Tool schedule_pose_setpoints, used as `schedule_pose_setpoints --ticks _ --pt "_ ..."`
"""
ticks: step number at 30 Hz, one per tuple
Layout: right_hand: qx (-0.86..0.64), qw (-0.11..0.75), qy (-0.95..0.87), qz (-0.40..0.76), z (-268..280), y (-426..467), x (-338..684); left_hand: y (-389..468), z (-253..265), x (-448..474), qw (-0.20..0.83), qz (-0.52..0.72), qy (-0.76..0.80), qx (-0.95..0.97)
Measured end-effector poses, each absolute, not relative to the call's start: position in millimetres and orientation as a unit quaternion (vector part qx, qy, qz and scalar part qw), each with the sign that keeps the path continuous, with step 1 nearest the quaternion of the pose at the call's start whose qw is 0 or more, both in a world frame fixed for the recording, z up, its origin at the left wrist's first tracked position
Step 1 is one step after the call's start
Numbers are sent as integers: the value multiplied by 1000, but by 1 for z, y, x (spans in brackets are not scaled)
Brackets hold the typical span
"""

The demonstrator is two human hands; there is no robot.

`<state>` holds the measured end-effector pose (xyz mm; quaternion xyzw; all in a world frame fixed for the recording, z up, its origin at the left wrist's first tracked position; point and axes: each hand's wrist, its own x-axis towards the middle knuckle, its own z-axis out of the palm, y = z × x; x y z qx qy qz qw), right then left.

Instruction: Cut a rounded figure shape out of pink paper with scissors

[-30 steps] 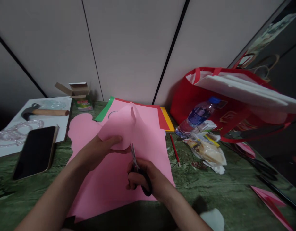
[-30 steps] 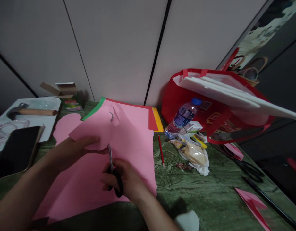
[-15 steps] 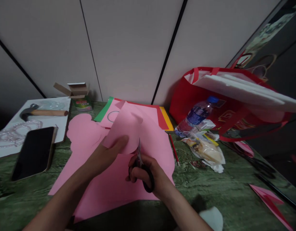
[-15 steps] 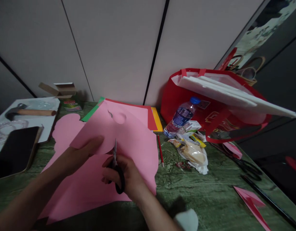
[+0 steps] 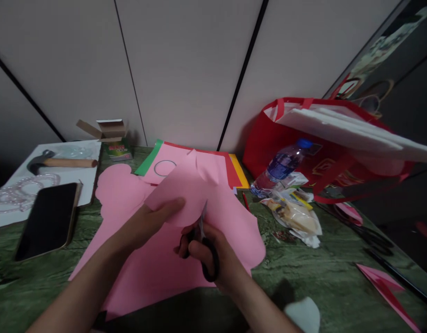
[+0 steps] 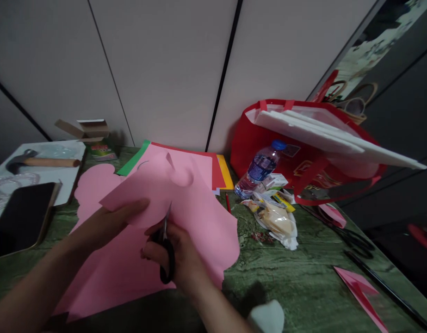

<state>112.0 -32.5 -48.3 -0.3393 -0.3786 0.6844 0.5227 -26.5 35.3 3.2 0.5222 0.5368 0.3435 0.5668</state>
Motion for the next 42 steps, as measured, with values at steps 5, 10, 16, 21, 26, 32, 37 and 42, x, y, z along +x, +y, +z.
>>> schedule_pose_setpoints --ticks 5,10,16,21,26,32,37,42 --pt "-364 552 -391 640 -46 -28 119 31 -4 -15 530 371 554 523" --pt "-386 566 -396 611 -45 -27 120 28 -3 -12 502 372 565 539" --pt "-388 565 -393 613 -49 -27 122 25 7 -10 539 359 513 563" --pt "-399 563 -392 608 -54 -26 124 25 6 -10 525 359 533 558" --pt "-404 561 -391 608 -53 -26 124 25 2 -9 514 365 534 563" --pt "-396 559 -385 618 -52 -26 124 25 3 -7 507 364 539 566" --pt "-410 560 -394 603 -52 -26 125 22 5 -8 497 346 549 576" --pt "-421 563 -386 597 -53 -25 124 22 3 -9 487 341 547 590"
